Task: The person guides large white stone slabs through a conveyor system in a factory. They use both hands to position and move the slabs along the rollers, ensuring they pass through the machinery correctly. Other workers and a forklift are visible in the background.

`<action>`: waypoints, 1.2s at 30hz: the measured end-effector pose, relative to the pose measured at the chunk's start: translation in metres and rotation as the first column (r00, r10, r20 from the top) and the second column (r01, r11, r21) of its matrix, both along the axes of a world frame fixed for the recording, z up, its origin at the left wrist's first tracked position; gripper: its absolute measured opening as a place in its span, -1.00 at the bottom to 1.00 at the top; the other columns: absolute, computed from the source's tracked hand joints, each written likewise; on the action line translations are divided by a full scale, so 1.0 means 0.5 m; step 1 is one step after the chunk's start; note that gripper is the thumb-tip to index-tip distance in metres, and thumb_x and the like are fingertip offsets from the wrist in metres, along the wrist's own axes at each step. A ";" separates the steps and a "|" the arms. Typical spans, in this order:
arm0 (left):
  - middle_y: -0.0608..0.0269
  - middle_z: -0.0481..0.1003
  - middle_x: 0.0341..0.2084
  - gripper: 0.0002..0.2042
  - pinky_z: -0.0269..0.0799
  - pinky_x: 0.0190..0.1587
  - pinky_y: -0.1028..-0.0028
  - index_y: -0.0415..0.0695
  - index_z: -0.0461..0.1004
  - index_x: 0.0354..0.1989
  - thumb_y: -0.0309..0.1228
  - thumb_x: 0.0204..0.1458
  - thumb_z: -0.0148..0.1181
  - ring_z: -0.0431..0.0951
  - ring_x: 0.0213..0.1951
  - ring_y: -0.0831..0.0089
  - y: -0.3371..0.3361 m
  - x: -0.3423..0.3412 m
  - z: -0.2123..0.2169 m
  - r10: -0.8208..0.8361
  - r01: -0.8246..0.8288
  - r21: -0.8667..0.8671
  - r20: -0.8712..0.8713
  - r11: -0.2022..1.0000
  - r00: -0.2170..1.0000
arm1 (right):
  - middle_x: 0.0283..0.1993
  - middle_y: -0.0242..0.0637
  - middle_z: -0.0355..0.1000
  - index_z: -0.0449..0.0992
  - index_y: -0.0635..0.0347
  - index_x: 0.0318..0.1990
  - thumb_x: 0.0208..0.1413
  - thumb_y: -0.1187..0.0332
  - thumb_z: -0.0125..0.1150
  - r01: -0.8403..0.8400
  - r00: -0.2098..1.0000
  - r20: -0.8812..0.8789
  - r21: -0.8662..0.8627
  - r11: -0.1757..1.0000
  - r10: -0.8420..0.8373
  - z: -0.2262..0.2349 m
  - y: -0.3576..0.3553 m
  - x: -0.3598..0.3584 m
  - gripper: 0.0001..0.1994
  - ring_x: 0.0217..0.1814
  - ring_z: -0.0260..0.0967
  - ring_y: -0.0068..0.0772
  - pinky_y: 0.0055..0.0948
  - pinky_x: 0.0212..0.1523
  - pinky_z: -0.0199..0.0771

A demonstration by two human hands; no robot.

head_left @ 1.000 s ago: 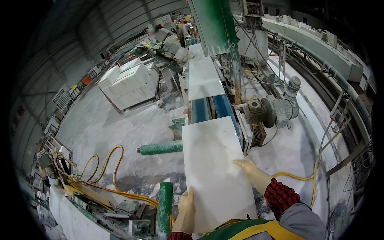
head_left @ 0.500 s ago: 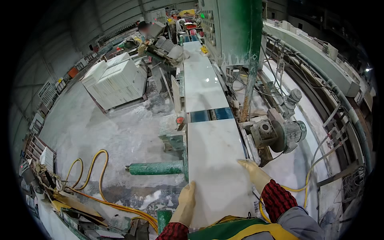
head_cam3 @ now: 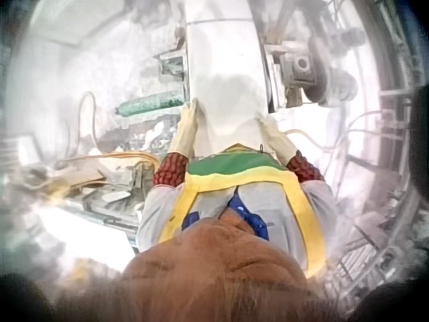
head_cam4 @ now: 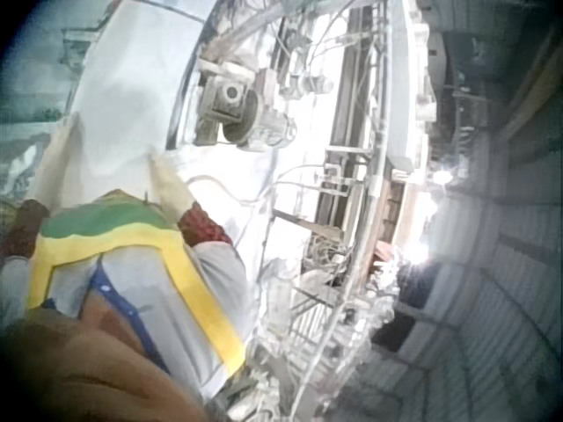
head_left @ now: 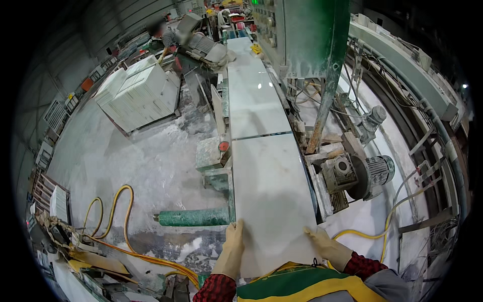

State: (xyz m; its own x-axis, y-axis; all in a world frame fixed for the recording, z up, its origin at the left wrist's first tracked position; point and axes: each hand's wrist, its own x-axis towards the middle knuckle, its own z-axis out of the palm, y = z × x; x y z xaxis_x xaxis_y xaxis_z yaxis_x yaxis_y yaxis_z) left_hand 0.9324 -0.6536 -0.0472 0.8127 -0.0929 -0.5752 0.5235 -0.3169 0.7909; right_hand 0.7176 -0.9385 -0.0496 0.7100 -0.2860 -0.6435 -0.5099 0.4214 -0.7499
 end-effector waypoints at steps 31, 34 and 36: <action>-0.07 0.70 -0.11 -0.53 0.60 0.08 0.01 -0.02 0.63 0.14 0.02 0.45 -0.09 0.67 0.11 -0.16 -0.069 0.123 0.133 -0.743 0.530 0.708 -0.012 0.467 0.670 | 0.16 -0.26 0.60 0.55 0.24 0.31 0.33 0.13 0.46 0.050 0.989 0.137 -0.020 0.999 -0.047 -0.122 -0.102 0.052 -0.47 0.13 0.53 -0.35 -0.25 0.10 0.54; -0.17 0.69 -0.21 -0.54 0.60 0.00 -0.01 -0.11 0.59 0.11 0.03 0.41 0.03 0.69 -0.08 -0.21 -0.060 0.120 0.149 -0.755 0.522 0.710 0.020 0.472 0.656 | 0.17 -0.23 0.58 0.50 0.26 0.36 0.33 0.20 0.46 0.058 0.998 -0.010 0.041 0.997 -0.057 -0.085 -0.107 0.064 -0.46 0.12 0.53 -0.37 -0.22 0.11 0.55; -0.18 0.68 -0.25 -0.53 0.60 0.00 0.02 -0.12 0.59 0.12 0.03 0.38 0.08 0.69 -0.11 -0.20 -0.013 0.094 0.066 -0.660 0.395 0.668 0.193 0.630 0.726 | 0.14 -0.27 0.60 0.52 0.25 0.33 0.27 0.21 0.52 0.090 0.993 -0.084 0.070 0.993 -0.084 -0.004 -0.082 0.081 -0.44 0.11 0.54 -0.38 -0.21 0.11 0.56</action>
State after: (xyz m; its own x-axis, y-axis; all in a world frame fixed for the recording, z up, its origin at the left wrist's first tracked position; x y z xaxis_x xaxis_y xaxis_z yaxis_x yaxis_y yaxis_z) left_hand 0.9797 -0.6599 -0.0143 0.8773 -0.3595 -0.3180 -0.1901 -0.8686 0.4575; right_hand 0.7581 -0.9795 -0.0514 0.6290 -0.2943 -0.7196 -0.5268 0.5193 -0.6729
